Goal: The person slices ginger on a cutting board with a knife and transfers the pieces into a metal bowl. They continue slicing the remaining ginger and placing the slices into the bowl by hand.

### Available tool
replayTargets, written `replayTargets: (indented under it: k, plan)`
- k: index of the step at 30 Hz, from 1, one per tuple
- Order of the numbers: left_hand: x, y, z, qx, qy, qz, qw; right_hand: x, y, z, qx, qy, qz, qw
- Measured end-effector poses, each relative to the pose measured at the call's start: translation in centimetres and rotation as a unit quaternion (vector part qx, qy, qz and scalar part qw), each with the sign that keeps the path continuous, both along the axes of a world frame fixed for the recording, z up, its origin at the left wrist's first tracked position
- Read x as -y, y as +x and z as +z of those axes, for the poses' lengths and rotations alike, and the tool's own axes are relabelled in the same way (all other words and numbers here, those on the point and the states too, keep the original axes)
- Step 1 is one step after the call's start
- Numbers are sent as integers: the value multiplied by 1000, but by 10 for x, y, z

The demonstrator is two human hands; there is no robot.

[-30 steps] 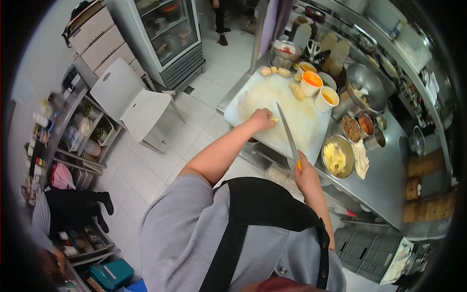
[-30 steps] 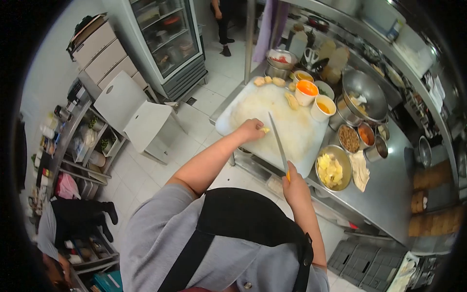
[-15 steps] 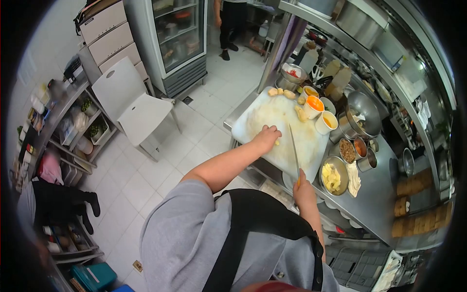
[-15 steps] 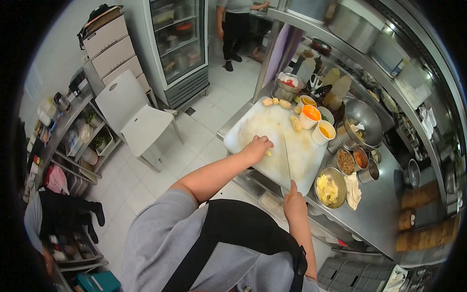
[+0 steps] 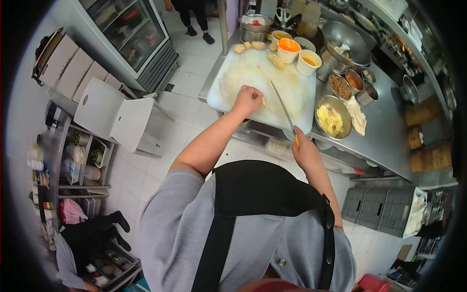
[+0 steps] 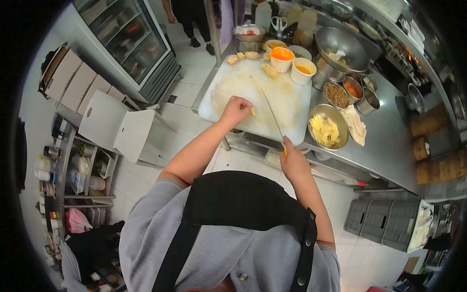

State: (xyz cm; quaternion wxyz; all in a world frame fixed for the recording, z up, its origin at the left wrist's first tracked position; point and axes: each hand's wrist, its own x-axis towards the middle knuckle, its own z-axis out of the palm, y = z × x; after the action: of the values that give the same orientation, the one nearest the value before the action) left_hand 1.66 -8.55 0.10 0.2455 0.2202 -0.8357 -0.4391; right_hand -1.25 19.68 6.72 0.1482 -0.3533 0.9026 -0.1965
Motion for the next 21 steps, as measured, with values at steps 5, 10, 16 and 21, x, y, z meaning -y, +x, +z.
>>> replayTargets:
  k: [5,10,16,21]
  plan:
    - [1,-5,17,108,54,17,993,-4,4,5,-9,-1,-3,1000]
    - [10,-10,10,147,34,50,987,-2,-4,4,4,-4,13,1000]
    - [27,-22,11,140,237,-10,961,14,-14,6,29,13,38,999]
    - [21,-26,14,139,255,-12,957,23,-11,15,33,40,41,998]
